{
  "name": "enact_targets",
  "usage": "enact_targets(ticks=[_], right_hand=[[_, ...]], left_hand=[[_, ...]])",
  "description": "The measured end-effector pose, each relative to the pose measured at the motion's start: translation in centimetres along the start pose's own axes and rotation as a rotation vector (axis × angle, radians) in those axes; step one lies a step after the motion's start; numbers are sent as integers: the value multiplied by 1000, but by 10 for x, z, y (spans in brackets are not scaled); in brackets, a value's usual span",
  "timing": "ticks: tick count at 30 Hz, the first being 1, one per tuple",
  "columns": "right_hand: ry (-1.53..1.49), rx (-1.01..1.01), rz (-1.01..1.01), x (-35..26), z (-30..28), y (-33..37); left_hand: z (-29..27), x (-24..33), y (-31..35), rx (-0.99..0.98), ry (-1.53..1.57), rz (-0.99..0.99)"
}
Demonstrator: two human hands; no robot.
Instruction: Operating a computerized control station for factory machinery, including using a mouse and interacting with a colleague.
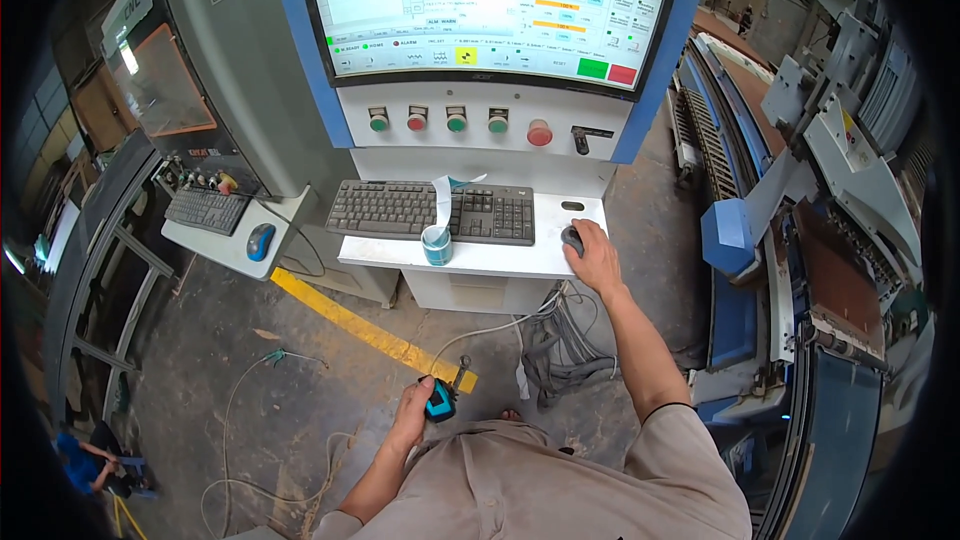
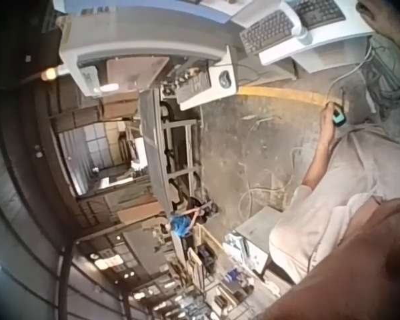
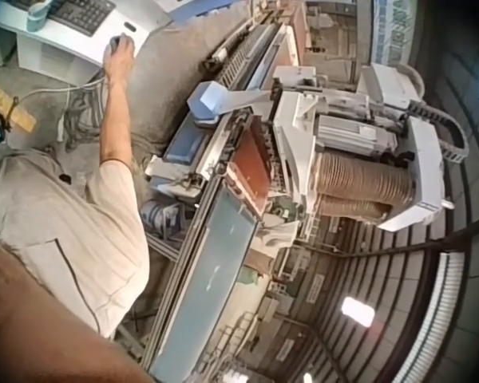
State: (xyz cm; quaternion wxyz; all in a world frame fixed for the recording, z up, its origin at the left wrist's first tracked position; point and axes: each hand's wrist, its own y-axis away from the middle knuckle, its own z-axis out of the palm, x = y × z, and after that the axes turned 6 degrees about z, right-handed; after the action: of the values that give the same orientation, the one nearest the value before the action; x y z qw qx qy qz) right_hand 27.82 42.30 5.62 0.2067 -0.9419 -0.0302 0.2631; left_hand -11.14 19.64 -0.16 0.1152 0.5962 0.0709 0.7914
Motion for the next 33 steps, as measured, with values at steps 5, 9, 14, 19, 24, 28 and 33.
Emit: enact_targets(ticks=[5, 9, 14, 19, 24, 28, 33], right_hand=[[6, 19, -21, -1, 2, 0], [16, 6, -13, 3, 2, 1], [9, 3, -2, 1, 1, 1], [2, 1, -3, 0, 2, 0], [12, -2, -11, -3, 4, -1], [34, 16, -5, 6, 1, 4], [9, 30, -19, 2, 5, 2]], left_hand=[[-5, -9, -1, -1, -19, 20], [-5, -12, -3, 6, -55, 52], [-2, -8, -2, 3, -55, 46], [-4, -11, -1, 12, -46, 37], [-7, -13, 1, 19, -47, 46], [1, -5, 1, -31, -23, 13], [-4, -7, 3, 0, 34, 0]])
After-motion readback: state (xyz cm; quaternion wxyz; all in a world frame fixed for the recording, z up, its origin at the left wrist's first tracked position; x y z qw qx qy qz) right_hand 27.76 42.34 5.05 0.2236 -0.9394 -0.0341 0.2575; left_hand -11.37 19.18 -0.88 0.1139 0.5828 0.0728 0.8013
